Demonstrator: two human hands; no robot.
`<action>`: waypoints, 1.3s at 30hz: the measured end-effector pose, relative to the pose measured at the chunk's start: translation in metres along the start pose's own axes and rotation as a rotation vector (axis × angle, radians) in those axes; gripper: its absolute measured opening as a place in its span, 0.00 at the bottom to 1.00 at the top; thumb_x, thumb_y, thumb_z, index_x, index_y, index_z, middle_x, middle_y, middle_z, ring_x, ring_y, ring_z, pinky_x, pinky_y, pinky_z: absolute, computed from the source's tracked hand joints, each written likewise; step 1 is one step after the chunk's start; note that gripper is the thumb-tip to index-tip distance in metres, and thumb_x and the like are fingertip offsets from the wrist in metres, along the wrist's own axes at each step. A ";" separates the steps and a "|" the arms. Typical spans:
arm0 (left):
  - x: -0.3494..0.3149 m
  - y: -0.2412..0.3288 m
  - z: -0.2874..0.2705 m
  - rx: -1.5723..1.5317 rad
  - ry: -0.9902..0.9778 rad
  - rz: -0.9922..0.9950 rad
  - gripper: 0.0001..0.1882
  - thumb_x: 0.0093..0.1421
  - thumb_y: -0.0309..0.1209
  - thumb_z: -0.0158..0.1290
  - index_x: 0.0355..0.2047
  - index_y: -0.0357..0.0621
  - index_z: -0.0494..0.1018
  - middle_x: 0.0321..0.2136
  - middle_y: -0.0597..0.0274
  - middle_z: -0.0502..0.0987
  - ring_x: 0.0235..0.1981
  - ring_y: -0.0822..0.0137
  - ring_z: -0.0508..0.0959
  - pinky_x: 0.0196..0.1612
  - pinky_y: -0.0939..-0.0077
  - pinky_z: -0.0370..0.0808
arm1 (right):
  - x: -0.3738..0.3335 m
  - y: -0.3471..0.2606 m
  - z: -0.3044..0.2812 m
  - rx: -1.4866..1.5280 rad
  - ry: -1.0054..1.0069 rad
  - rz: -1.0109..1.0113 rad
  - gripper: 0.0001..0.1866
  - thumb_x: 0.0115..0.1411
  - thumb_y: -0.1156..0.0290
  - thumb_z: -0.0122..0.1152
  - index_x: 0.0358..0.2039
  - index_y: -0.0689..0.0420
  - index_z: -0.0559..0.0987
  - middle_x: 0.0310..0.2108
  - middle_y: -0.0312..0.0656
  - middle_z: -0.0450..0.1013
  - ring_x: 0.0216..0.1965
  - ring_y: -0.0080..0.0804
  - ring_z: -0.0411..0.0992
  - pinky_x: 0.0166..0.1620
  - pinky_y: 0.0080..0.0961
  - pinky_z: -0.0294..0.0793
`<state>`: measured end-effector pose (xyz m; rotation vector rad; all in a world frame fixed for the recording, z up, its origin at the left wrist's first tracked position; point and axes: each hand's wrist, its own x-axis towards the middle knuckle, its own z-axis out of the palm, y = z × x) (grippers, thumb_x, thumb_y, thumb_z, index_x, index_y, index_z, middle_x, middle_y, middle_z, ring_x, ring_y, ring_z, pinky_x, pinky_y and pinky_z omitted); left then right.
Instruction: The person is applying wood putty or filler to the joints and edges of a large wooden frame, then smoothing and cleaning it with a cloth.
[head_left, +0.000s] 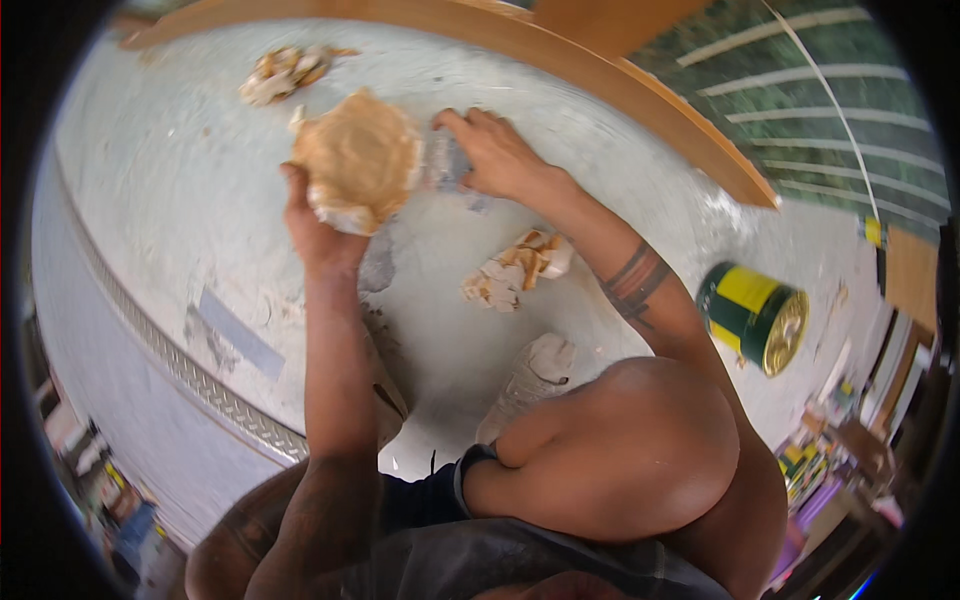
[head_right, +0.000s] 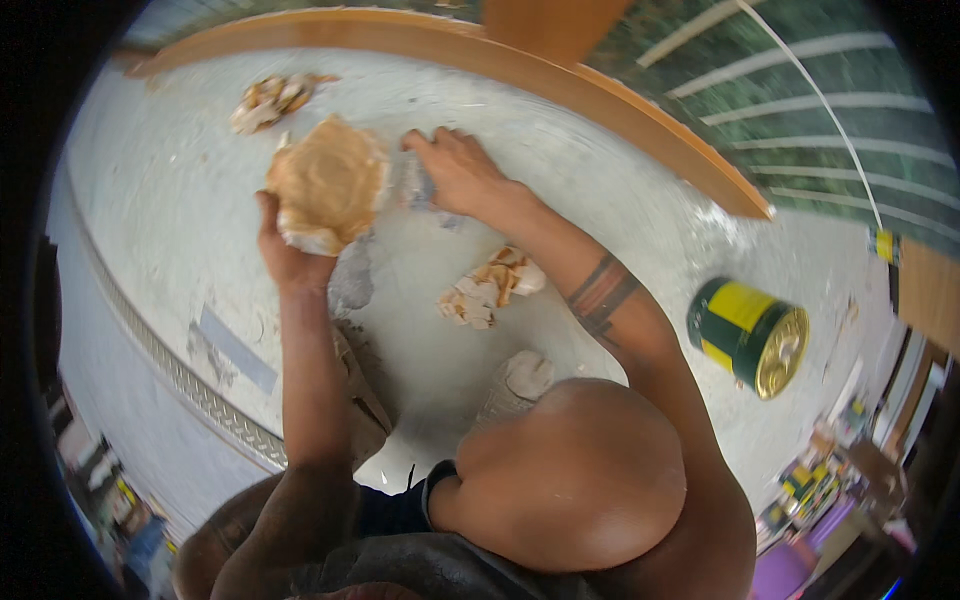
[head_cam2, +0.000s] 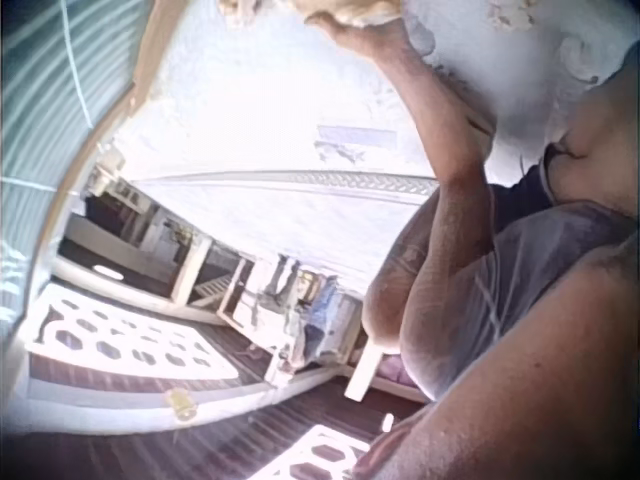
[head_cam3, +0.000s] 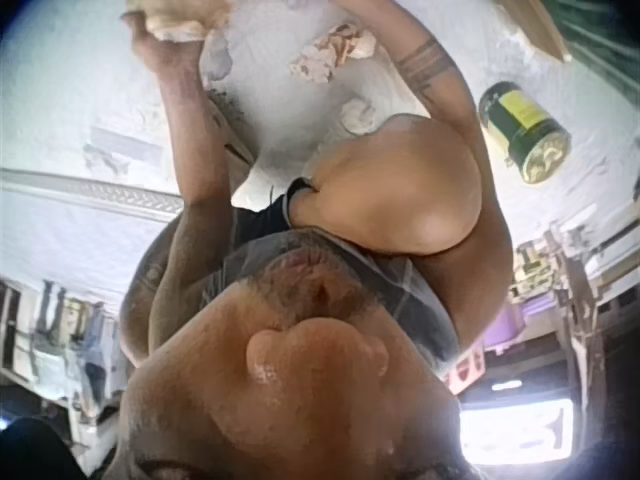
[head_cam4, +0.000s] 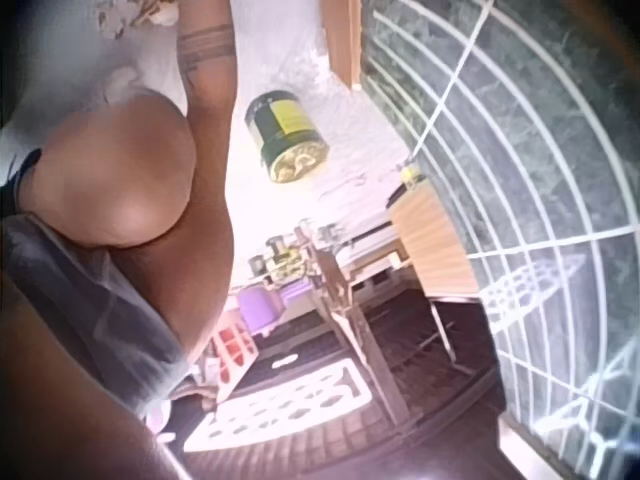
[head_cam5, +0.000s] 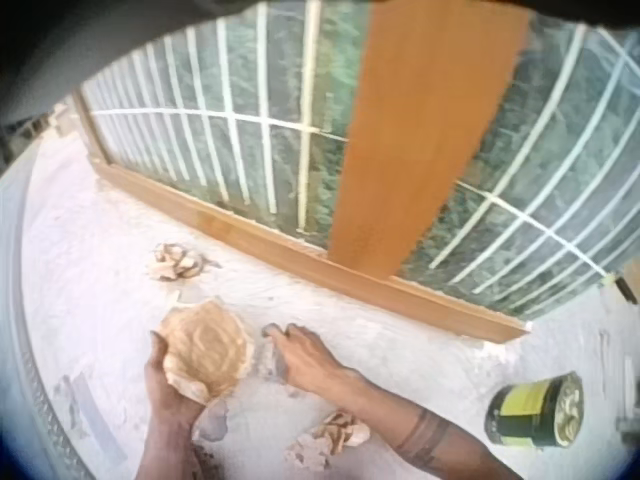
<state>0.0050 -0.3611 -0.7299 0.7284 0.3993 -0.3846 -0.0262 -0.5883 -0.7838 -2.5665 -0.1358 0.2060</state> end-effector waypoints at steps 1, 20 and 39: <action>-0.003 0.005 0.005 0.032 0.022 0.022 0.36 0.75 0.57 0.31 0.71 0.42 0.59 0.69 0.51 0.64 0.69 0.47 0.64 0.72 0.45 0.59 | -0.002 -0.005 -0.006 0.151 -0.060 0.011 0.32 0.46 0.74 0.78 0.53 0.51 0.74 0.46 0.48 0.73 0.52 0.50 0.71 0.53 0.41 0.70; -0.002 -0.010 -0.007 -0.035 -0.136 -0.105 0.35 0.76 0.57 0.29 0.69 0.42 0.59 0.63 0.53 0.69 0.63 0.51 0.72 0.64 0.48 0.72 | -0.129 0.036 -0.079 -0.024 0.299 0.229 0.09 0.56 0.78 0.65 0.37 0.62 0.78 0.34 0.49 0.77 0.32 0.47 0.77 0.37 0.35 0.76; -0.005 -0.016 -0.034 -0.095 -0.173 -0.090 0.33 0.77 0.54 0.32 0.67 0.38 0.59 0.61 0.52 0.71 0.61 0.53 0.74 0.62 0.51 0.74 | -0.079 0.056 -0.091 -0.823 0.090 0.039 0.26 0.61 0.74 0.60 0.62 0.53 0.75 0.57 0.43 0.73 0.43 0.43 0.80 0.41 0.39 0.84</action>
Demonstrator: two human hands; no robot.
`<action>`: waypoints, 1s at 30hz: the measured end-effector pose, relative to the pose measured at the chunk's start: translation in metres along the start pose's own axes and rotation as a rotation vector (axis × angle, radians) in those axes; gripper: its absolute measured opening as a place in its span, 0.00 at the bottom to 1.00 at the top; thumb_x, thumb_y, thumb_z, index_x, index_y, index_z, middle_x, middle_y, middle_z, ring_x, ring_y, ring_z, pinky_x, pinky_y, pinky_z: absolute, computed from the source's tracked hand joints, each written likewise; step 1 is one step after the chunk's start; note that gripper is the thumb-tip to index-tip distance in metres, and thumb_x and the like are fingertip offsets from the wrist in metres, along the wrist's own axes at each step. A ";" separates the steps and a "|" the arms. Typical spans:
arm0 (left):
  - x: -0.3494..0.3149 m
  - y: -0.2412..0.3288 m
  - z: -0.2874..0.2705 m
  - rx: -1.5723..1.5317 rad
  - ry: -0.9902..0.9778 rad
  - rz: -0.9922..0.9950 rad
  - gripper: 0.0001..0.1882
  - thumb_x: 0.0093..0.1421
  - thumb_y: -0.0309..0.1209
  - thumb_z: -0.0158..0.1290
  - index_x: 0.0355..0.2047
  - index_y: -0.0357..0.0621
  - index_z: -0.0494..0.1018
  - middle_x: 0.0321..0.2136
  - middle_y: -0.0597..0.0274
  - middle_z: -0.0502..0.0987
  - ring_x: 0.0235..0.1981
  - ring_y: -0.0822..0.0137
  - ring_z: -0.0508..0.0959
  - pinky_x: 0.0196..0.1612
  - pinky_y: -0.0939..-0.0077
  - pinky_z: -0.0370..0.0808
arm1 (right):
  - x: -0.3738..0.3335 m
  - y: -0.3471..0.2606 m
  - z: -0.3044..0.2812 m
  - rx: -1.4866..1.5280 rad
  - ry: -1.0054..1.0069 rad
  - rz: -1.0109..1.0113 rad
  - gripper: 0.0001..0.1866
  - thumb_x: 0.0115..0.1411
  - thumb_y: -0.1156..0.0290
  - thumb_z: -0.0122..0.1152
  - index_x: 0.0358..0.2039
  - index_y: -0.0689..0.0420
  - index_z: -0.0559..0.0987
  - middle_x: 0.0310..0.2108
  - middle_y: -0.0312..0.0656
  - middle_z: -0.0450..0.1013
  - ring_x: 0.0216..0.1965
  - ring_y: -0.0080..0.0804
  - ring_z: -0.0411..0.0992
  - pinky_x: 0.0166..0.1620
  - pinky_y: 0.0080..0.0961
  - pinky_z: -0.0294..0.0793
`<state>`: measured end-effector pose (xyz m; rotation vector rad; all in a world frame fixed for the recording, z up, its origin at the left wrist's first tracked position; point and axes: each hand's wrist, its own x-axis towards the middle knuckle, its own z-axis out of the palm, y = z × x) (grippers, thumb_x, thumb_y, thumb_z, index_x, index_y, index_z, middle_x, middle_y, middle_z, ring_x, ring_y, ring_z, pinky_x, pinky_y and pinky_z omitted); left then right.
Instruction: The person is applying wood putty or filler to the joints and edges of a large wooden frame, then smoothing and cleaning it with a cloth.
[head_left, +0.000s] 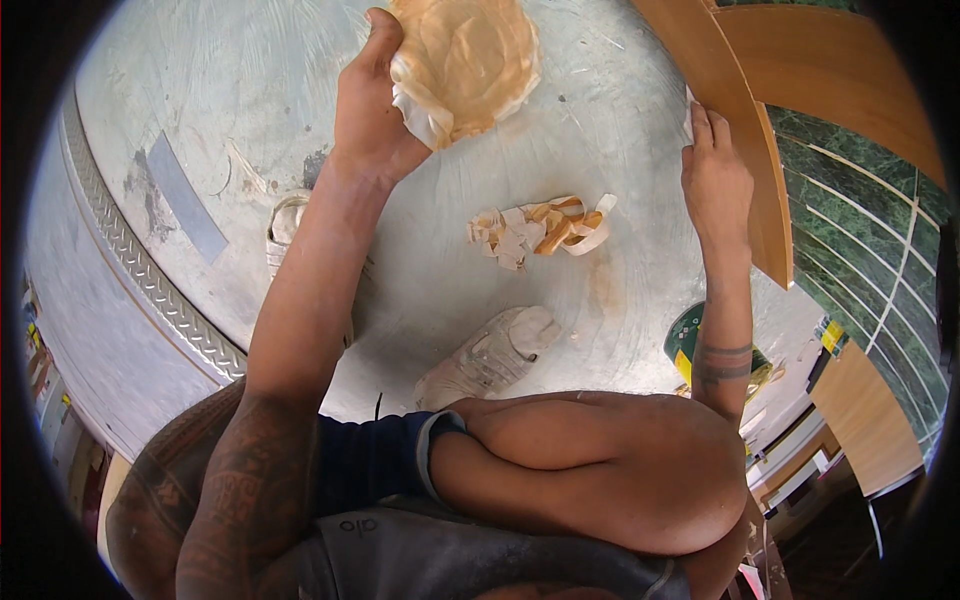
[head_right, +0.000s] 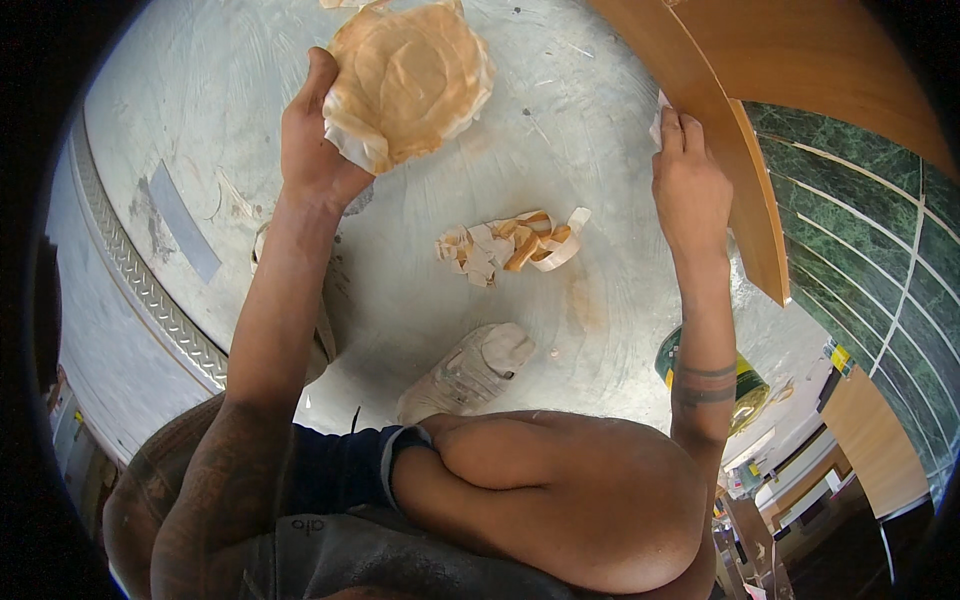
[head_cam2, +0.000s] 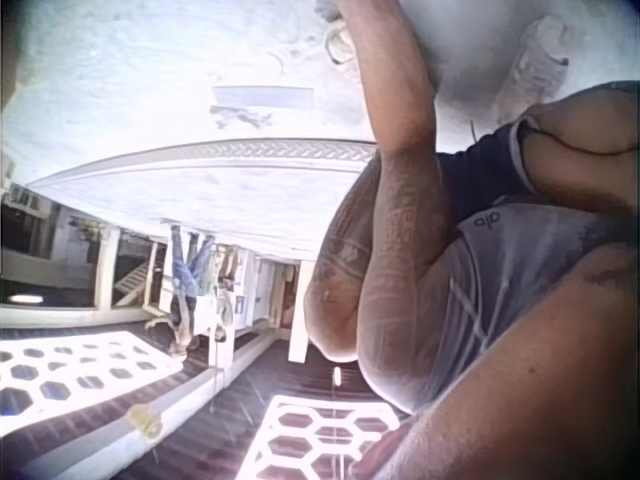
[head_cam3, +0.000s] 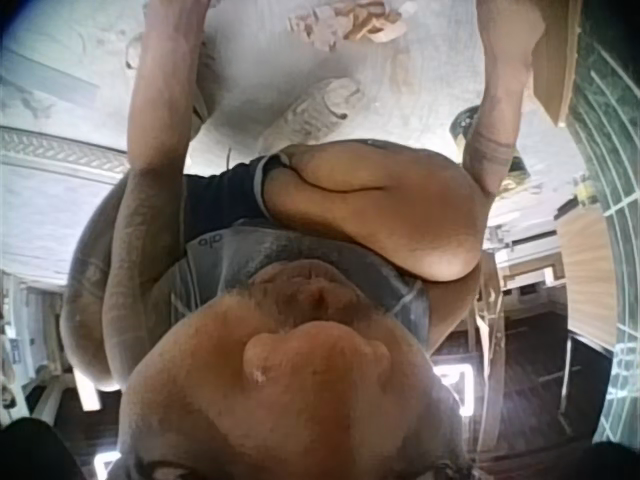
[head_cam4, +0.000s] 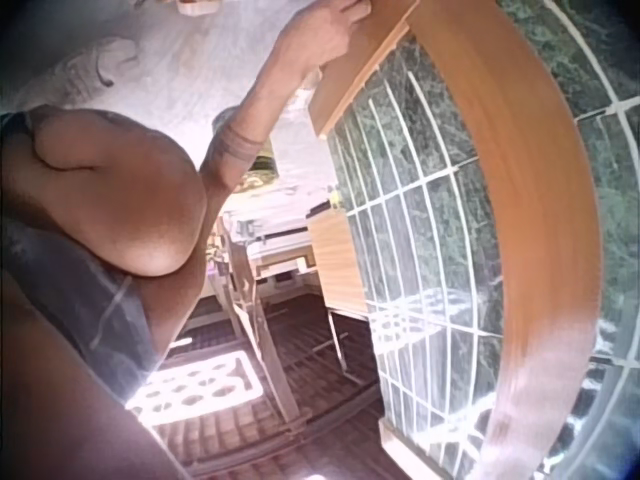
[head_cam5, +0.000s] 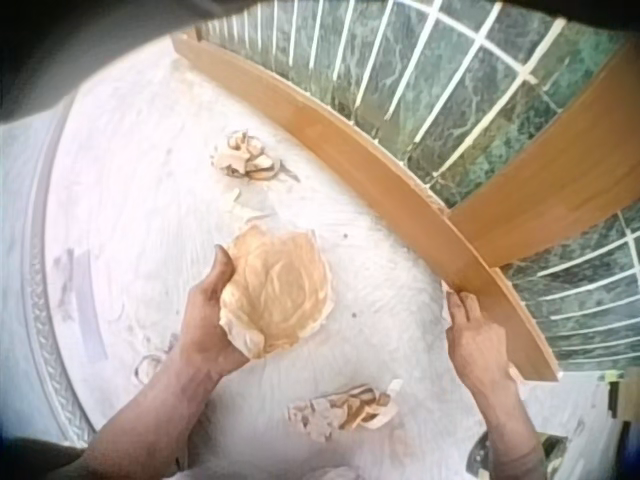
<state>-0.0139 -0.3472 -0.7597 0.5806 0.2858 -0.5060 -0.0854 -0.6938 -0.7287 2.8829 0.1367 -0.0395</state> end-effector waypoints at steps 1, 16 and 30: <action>-0.002 0.001 -0.002 -0.038 -0.037 -0.004 0.33 0.77 0.54 0.32 0.67 0.38 0.60 0.61 0.52 0.71 0.61 0.53 0.74 0.62 0.51 0.74 | 0.000 -0.004 0.000 -0.015 0.005 0.016 0.26 0.61 0.74 0.61 0.61 0.54 0.75 0.57 0.43 0.73 0.42 0.43 0.81 0.40 0.39 0.84; 0.002 -0.003 0.000 -0.094 -0.149 -0.048 0.34 0.77 0.54 0.29 0.68 0.37 0.58 0.62 0.49 0.70 0.62 0.49 0.73 0.64 0.47 0.72 | 0.005 -0.014 -0.012 -0.073 -0.010 0.089 0.28 0.62 0.74 0.59 0.64 0.52 0.73 0.60 0.41 0.72 0.44 0.40 0.81 0.41 0.37 0.84; -0.003 -0.005 0.010 0.040 0.090 -0.014 0.34 0.77 0.54 0.29 0.68 0.38 0.59 0.62 0.49 0.70 0.62 0.49 0.73 0.64 0.48 0.72 | 0.004 -0.014 -0.016 -0.063 0.001 0.023 0.26 0.63 0.74 0.59 0.63 0.56 0.73 0.56 0.44 0.72 0.42 0.41 0.81 0.39 0.35 0.83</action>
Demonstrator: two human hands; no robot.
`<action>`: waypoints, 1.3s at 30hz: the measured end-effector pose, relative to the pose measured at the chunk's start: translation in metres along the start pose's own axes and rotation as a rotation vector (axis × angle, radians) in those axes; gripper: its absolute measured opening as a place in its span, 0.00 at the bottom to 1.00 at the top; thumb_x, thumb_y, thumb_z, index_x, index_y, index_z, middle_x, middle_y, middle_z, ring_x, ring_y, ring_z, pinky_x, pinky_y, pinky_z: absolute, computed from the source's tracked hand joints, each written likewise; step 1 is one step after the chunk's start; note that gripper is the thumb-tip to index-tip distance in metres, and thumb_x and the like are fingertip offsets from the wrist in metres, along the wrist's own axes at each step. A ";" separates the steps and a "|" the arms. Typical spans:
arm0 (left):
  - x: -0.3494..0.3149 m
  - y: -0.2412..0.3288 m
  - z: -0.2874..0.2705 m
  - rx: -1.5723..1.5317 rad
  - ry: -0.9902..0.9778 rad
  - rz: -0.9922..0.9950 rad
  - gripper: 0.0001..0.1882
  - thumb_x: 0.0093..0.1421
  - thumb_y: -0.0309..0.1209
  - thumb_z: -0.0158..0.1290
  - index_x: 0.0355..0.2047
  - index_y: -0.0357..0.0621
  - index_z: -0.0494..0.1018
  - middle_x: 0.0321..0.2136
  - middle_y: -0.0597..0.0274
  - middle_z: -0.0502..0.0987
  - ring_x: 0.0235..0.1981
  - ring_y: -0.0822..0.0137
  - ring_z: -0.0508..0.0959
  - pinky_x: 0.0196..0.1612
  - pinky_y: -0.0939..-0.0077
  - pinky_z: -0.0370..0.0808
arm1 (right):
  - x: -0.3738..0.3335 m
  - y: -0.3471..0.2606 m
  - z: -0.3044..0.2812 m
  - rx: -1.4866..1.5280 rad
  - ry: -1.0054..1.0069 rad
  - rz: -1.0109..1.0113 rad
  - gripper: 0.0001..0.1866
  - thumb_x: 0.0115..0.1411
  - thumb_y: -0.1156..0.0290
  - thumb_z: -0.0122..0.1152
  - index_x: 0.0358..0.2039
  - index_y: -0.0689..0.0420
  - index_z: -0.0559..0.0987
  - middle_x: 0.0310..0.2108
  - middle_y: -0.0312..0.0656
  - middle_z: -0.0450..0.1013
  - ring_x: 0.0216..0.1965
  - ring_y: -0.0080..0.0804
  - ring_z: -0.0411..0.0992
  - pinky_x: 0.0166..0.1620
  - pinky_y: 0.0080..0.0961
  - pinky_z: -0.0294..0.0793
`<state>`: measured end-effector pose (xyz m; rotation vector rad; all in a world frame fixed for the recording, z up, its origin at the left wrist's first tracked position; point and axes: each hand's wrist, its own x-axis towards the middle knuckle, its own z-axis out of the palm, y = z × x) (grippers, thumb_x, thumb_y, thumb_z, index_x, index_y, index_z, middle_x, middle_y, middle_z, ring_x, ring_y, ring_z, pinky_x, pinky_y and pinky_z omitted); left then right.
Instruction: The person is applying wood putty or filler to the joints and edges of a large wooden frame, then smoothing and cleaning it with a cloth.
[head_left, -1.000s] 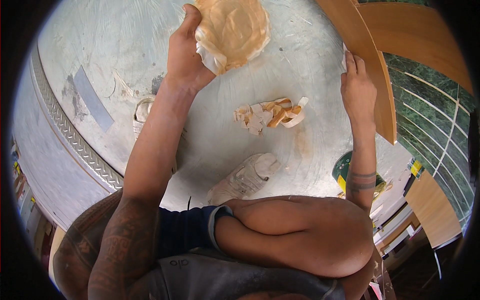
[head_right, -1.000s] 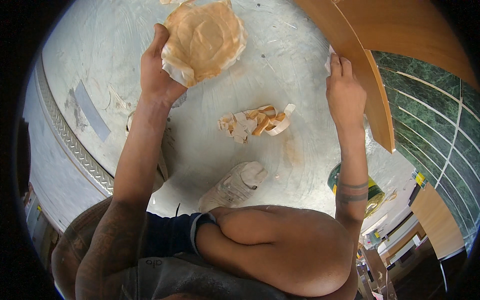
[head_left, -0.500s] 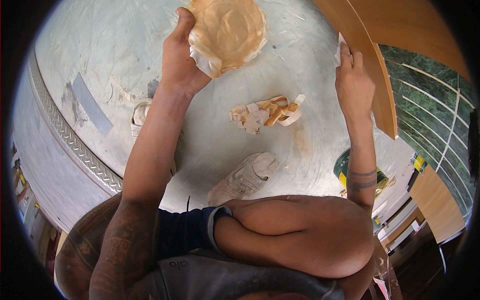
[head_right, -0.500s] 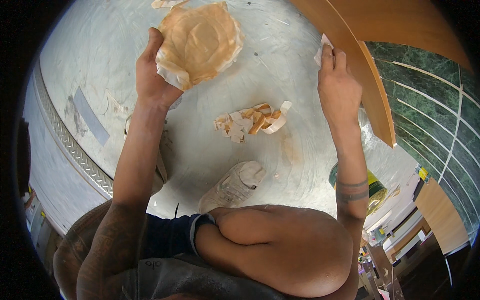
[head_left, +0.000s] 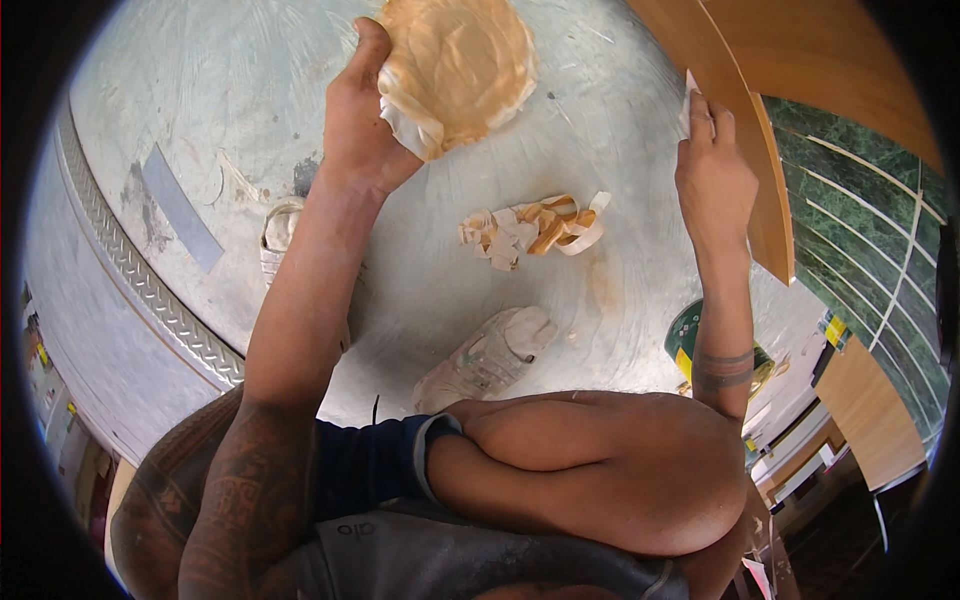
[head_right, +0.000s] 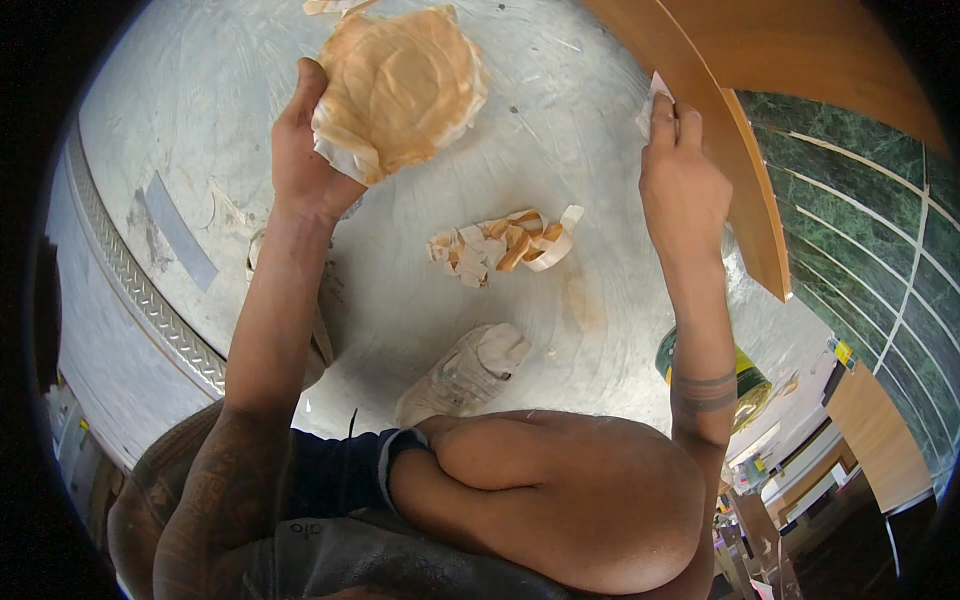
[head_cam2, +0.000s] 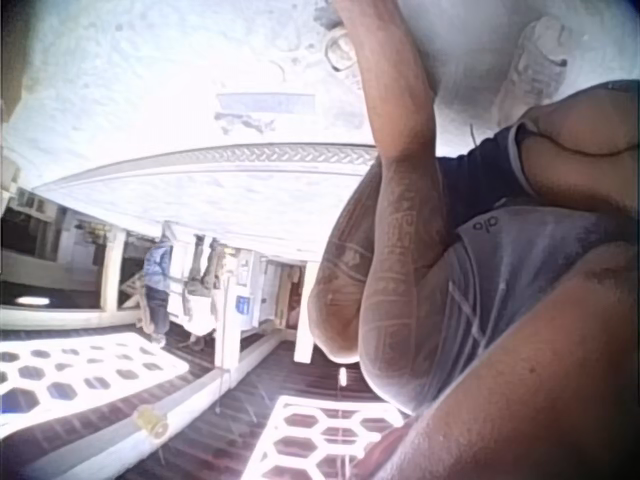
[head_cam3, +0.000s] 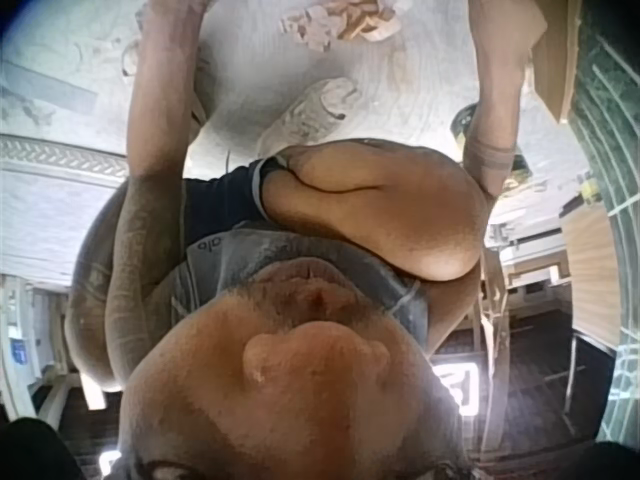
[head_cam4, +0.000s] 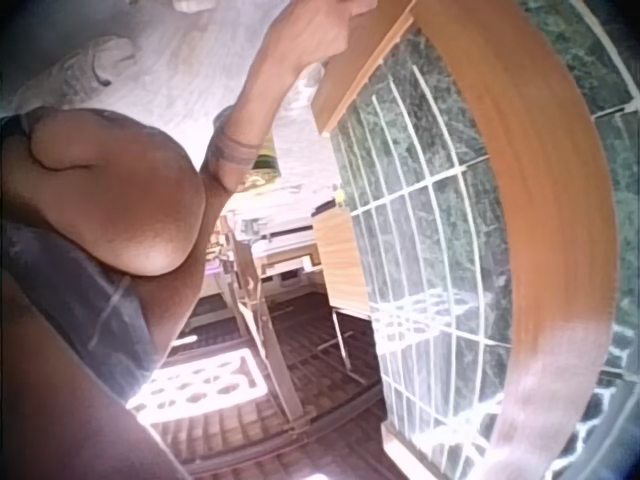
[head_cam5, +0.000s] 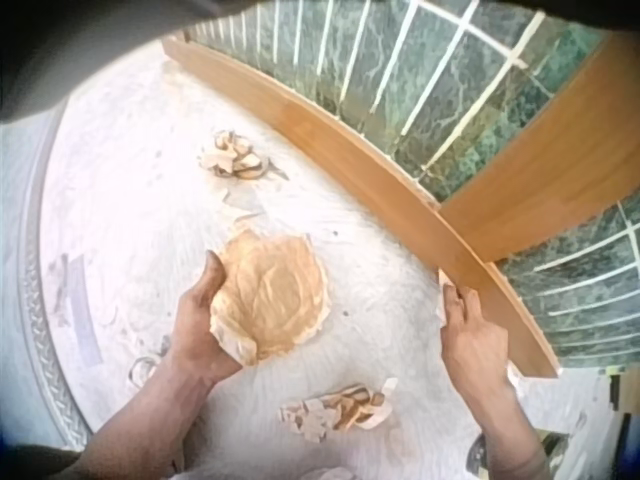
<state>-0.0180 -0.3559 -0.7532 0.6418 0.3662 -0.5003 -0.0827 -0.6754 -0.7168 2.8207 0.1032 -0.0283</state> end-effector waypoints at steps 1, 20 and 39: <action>0.002 0.001 -0.005 -0.183 -0.192 -0.050 0.34 0.77 0.54 0.30 0.68 0.38 0.59 0.62 0.49 0.70 0.62 0.49 0.73 0.64 0.48 0.72 | 0.001 -0.002 -0.006 0.010 0.032 0.036 0.27 0.62 0.74 0.60 0.63 0.55 0.72 0.57 0.44 0.71 0.43 0.41 0.80 0.39 0.35 0.83; -0.004 -0.001 0.013 0.017 -0.042 -0.034 0.37 0.75 0.58 0.28 0.69 0.42 0.57 0.63 0.52 0.69 0.63 0.53 0.73 0.63 0.51 0.74 | 0.021 -0.008 -0.009 0.131 0.193 0.023 0.29 0.61 0.72 0.63 0.64 0.53 0.72 0.59 0.44 0.71 0.46 0.43 0.80 0.43 0.38 0.84; 0.006 -0.049 0.053 -0.028 -0.034 -0.061 0.41 0.72 0.64 0.30 0.69 0.41 0.58 0.63 0.52 0.69 0.62 0.55 0.73 0.61 0.56 0.75 | -0.032 0.003 -0.023 0.107 0.090 0.067 0.27 0.57 0.76 0.61 0.60 0.55 0.76 0.49 0.43 0.75 0.42 0.40 0.80 0.38 0.34 0.83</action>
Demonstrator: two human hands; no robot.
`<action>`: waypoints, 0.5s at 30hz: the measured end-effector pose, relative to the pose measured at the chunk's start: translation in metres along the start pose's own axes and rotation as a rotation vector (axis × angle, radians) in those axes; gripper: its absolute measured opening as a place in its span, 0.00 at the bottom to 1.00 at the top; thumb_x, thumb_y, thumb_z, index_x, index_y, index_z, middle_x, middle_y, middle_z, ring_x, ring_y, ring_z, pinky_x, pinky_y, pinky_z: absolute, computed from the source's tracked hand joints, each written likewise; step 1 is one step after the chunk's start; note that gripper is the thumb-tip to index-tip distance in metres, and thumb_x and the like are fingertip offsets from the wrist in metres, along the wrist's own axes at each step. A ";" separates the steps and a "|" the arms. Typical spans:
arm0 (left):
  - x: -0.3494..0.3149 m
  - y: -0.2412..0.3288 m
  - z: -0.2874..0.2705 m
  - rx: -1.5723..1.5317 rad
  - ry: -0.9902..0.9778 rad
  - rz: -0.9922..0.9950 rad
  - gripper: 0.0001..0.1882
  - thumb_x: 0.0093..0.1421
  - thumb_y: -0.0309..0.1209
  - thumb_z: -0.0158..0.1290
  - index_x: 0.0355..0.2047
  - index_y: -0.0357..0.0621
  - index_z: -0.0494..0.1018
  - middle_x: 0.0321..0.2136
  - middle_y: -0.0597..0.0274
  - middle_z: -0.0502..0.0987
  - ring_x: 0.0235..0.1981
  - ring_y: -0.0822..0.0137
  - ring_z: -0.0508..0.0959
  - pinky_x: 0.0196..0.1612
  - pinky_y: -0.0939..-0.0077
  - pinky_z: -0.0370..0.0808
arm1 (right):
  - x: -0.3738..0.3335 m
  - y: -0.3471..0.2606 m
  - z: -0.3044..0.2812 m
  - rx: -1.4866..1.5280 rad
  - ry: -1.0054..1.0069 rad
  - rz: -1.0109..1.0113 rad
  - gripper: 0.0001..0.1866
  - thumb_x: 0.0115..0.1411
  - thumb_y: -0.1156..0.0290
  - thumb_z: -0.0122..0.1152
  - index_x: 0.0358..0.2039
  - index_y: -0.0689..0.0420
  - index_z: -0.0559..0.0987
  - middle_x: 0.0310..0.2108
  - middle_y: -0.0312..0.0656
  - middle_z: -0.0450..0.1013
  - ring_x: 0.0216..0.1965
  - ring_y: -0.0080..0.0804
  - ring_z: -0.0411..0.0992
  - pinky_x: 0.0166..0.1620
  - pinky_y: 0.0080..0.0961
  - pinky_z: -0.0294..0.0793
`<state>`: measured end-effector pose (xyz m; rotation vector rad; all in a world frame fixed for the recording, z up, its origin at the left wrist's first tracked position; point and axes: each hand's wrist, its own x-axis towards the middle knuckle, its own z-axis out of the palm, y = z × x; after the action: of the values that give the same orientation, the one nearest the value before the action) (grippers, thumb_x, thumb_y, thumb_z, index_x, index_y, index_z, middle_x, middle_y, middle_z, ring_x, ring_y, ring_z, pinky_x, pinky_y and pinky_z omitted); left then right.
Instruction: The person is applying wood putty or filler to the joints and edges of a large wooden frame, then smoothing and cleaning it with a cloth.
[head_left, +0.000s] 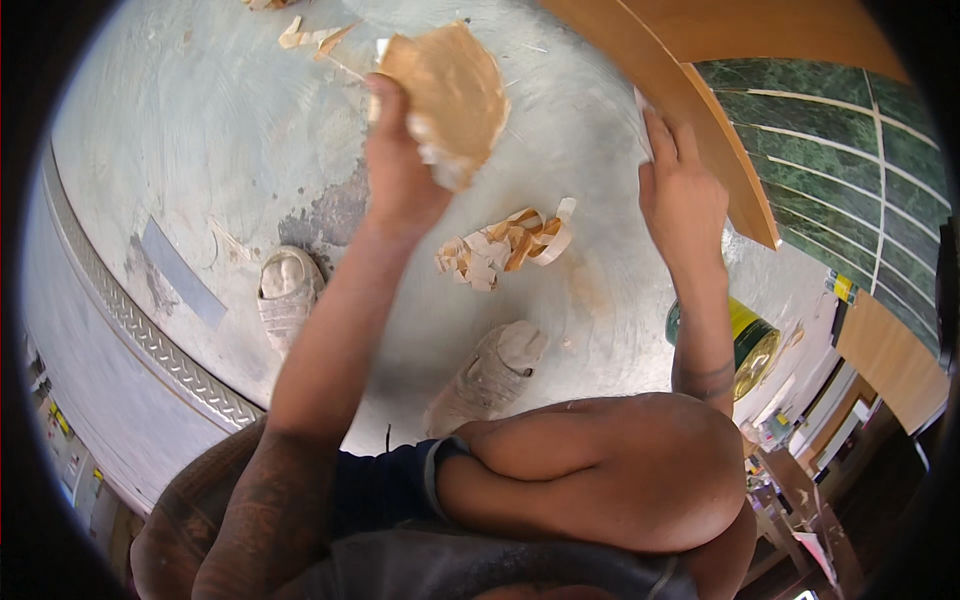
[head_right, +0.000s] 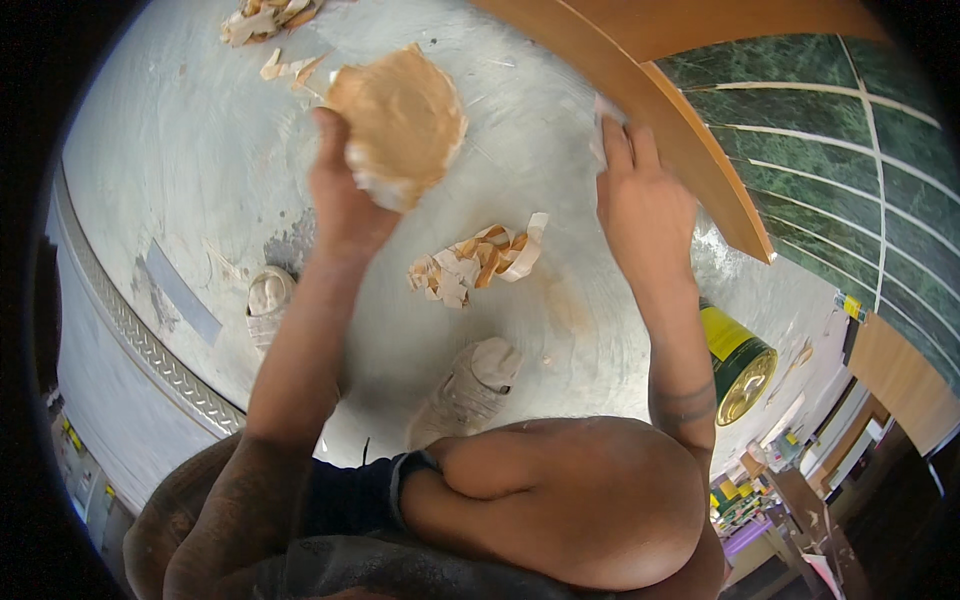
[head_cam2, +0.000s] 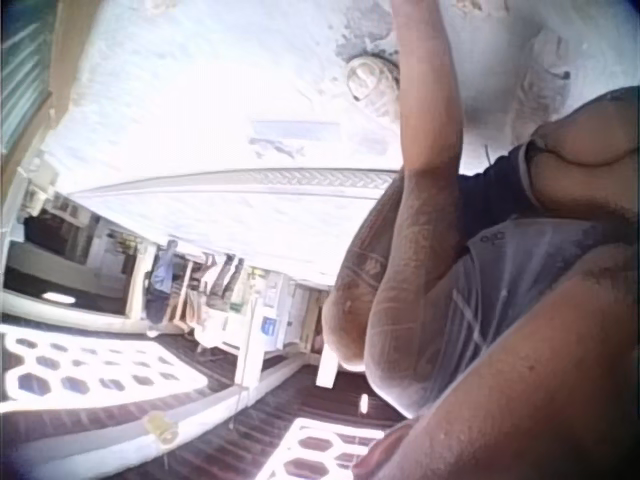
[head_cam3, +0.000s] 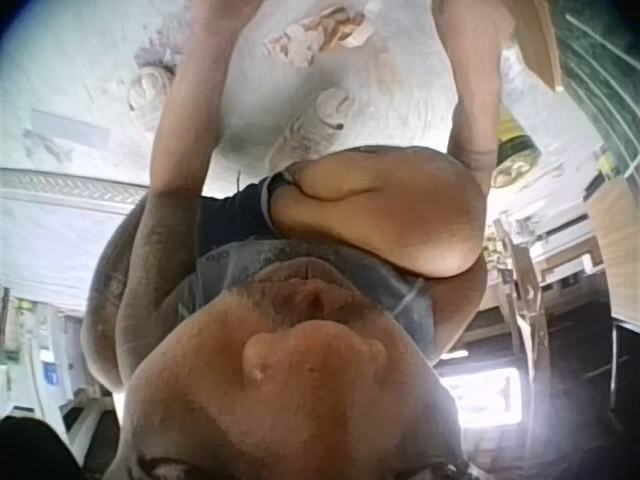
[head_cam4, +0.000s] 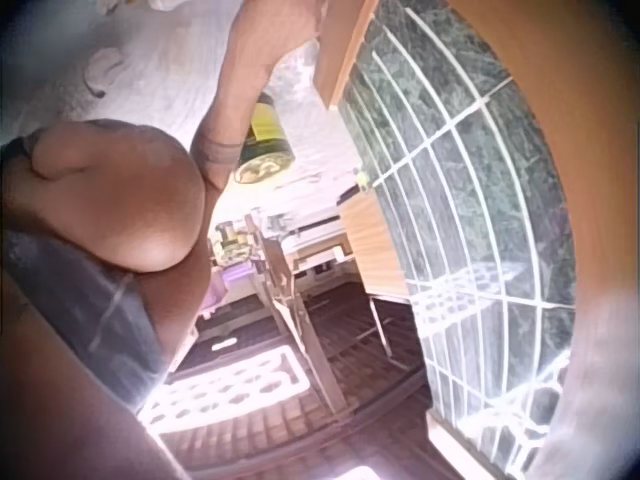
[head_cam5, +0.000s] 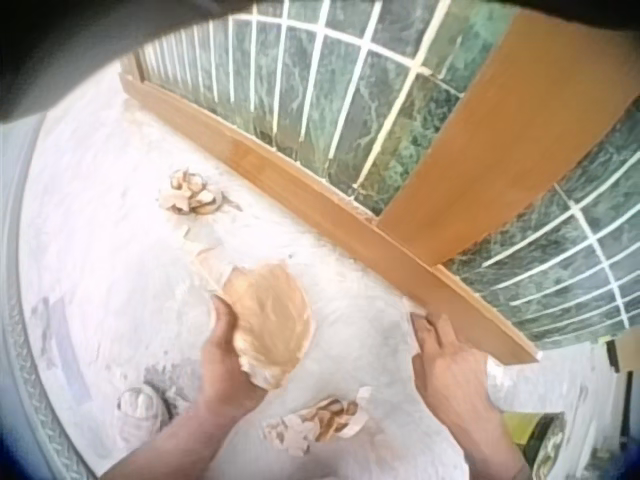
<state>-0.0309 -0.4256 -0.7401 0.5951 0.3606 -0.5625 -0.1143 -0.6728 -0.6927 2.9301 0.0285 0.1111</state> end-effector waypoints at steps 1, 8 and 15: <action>0.011 -0.022 0.007 0.074 -0.030 0.097 0.44 0.71 0.66 0.30 0.69 0.40 0.57 0.62 0.53 0.69 0.62 0.57 0.72 0.61 0.58 0.74 | -0.015 0.000 -0.011 0.111 -0.063 0.086 0.27 0.58 0.77 0.59 0.60 0.55 0.76 0.50 0.44 0.75 0.43 0.43 0.80 0.41 0.36 0.82; 0.133 -0.146 0.097 0.155 -0.070 0.438 0.42 0.74 0.65 0.27 0.62 0.34 0.61 0.51 0.55 0.69 0.51 0.68 0.70 0.58 0.71 0.68 | -0.097 0.008 -0.008 0.401 -0.056 0.423 0.26 0.61 0.78 0.54 0.61 0.58 0.74 0.56 0.51 0.73 0.48 0.57 0.77 0.49 0.45 0.79; 0.092 -0.285 0.109 0.787 0.065 0.467 0.40 0.77 0.54 0.27 0.75 0.38 0.31 0.63 0.43 0.61 0.62 0.53 0.66 0.67 0.63 0.62 | -0.139 0.028 -0.027 0.403 -0.088 0.632 0.24 0.63 0.77 0.50 0.60 0.66 0.73 0.55 0.58 0.73 0.50 0.61 0.76 0.51 0.44 0.76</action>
<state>-0.1092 -0.7237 -0.8194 1.4140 0.0363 -0.2129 -0.2545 -0.6985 -0.6710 3.2088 -0.9964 0.0768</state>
